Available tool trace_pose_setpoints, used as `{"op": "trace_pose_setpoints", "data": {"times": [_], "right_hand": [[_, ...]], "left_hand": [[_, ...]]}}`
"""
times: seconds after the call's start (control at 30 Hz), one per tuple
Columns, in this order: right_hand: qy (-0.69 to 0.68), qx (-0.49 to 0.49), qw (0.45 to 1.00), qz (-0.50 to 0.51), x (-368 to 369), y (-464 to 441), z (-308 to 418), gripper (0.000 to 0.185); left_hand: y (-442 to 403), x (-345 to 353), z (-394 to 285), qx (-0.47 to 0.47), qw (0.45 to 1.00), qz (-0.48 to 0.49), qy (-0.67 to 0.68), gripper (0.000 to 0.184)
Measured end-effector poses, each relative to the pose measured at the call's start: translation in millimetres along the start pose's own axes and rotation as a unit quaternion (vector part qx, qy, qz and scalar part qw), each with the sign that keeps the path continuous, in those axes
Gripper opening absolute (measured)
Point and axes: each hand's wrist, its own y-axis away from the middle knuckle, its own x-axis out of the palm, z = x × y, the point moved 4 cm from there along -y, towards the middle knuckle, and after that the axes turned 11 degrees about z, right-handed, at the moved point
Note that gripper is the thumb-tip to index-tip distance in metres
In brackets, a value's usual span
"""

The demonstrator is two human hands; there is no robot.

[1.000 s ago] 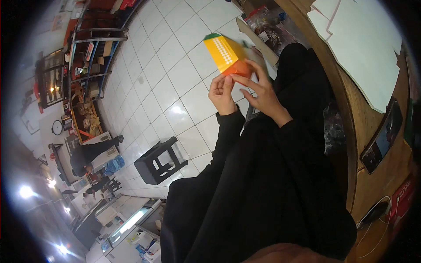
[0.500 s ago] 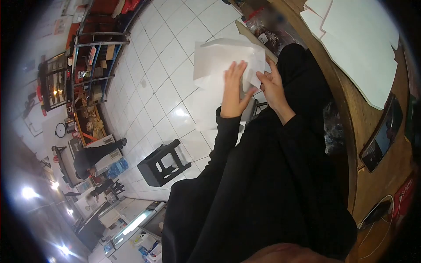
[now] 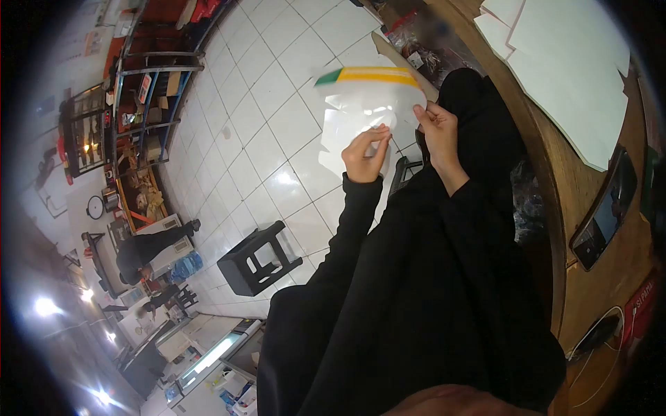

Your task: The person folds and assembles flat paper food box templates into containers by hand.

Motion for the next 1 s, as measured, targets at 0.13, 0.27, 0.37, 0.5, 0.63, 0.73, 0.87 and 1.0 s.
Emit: {"op": "trace_pose_setpoints", "data": {"times": [0.13, 0.27, 0.37, 0.5, 0.63, 0.73, 0.87, 1.0], "right_hand": [[0.189, -0.025, 0.981, -0.017, 9.6, 8.6, 28.5, 0.018], [0.21, -0.053, 0.976, -0.017, 5.1, 4.1, 22.2, 0.018], [0.22, -0.066, 0.973, 0.0, 6.4, 5.8, 29.2, 0.02], [0.238, -0.049, 0.968, 0.065, 15.2, 10.0, 31.6, 0.017], [0.349, -0.154, 0.911, 0.155, 31.1, 17.4, 43.0, 0.012], [0.247, -0.142, 0.947, 0.151, 31.7, 14.2, 32.8, 0.013], [0.258, -0.141, 0.946, 0.138, 27.4, 14.3, 32.4, 0.014], [0.298, -0.143, 0.933, 0.142, 30.6, 16.1, 38.4, 0.01]], "left_hand": [[14.4, -4.5, 26.0, -0.202, 0.94, -0.072, 0.264, 0.009], [18.6, -6.7, 24.9, -0.247, 0.899, -0.106, 0.347, 0.009], [19.7, -4.2, 24.2, -0.255, 0.893, -0.108, 0.354, 0.008], [21.7, 0.4, 25.1, -0.265, 0.886, -0.112, 0.365, 0.008], [16.2, 0.3, 23.1, -0.252, 0.878, -0.142, 0.381, 0.009], [12.6, 1.7, 21.5, -0.249, 0.887, -0.125, 0.369, 0.011], [8.4, 6.5, 20.8, -0.201, 0.893, -0.112, 0.387, 0.012], [4.9, 1.8, 19.1, -0.178, 0.92, -0.088, 0.339, 0.018]]}}
